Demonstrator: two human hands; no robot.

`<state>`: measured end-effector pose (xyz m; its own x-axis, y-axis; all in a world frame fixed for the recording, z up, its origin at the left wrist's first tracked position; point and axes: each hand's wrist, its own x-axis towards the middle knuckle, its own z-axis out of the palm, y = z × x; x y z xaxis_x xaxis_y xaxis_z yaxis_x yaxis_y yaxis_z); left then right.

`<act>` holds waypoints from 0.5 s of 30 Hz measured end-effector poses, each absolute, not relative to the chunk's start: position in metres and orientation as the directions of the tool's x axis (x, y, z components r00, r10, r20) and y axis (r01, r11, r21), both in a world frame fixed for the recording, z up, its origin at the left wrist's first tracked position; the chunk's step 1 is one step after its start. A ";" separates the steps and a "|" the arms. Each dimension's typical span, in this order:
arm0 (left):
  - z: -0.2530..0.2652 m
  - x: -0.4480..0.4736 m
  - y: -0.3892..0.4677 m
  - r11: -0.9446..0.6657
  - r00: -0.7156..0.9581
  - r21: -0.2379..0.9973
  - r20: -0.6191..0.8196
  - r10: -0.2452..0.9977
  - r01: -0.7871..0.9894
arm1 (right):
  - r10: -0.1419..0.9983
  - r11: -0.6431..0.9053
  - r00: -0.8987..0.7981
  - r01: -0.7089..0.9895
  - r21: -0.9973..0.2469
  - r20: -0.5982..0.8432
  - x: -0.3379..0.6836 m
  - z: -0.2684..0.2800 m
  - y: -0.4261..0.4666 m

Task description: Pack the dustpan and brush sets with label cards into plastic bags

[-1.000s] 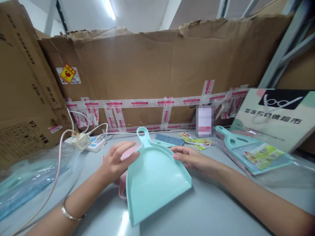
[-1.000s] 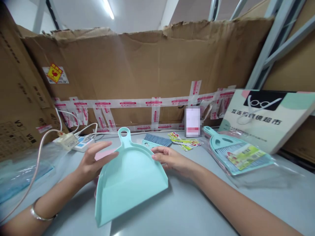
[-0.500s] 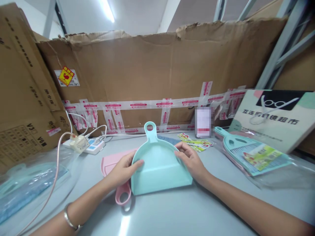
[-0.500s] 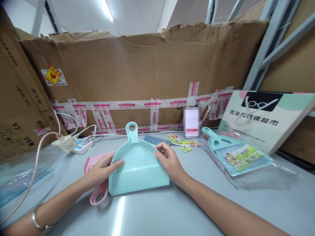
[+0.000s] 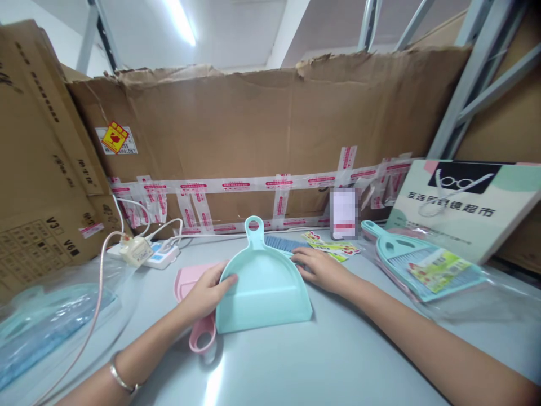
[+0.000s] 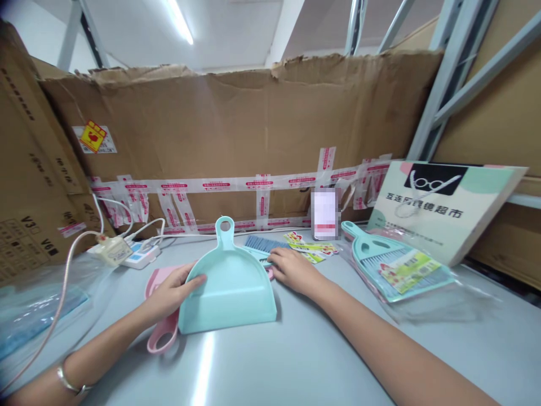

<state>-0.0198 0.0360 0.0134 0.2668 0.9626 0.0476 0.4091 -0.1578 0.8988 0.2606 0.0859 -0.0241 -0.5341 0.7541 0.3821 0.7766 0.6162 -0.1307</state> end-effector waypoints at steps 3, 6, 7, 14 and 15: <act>0.014 -0.019 0.035 -0.161 0.263 0.897 0.053 0.963 0.412 | 0.762 0.579 -0.476 0.804 -0.134 0.440 0.267 -0.017 0.085; 0.016 -0.019 0.033 -0.170 0.251 0.901 0.070 0.965 0.400 | 0.771 0.473 -0.318 0.866 -0.161 0.552 0.283 -0.005 0.086; 0.017 -0.020 0.033 -0.174 0.242 0.898 0.078 0.967 0.404 | 0.760 0.416 -0.213 0.885 -0.208 0.614 0.290 0.001 0.086; 0.017 -0.018 0.034 -0.120 0.182 0.910 0.051 0.982 0.397 | 0.630 0.498 0.453 0.387 -0.776 0.631 0.304 0.034 0.075; 0.016 -0.017 0.034 -0.113 0.185 0.916 0.043 0.982 0.385 | 0.674 0.493 0.414 0.364 -0.790 0.611 0.295 0.034 0.070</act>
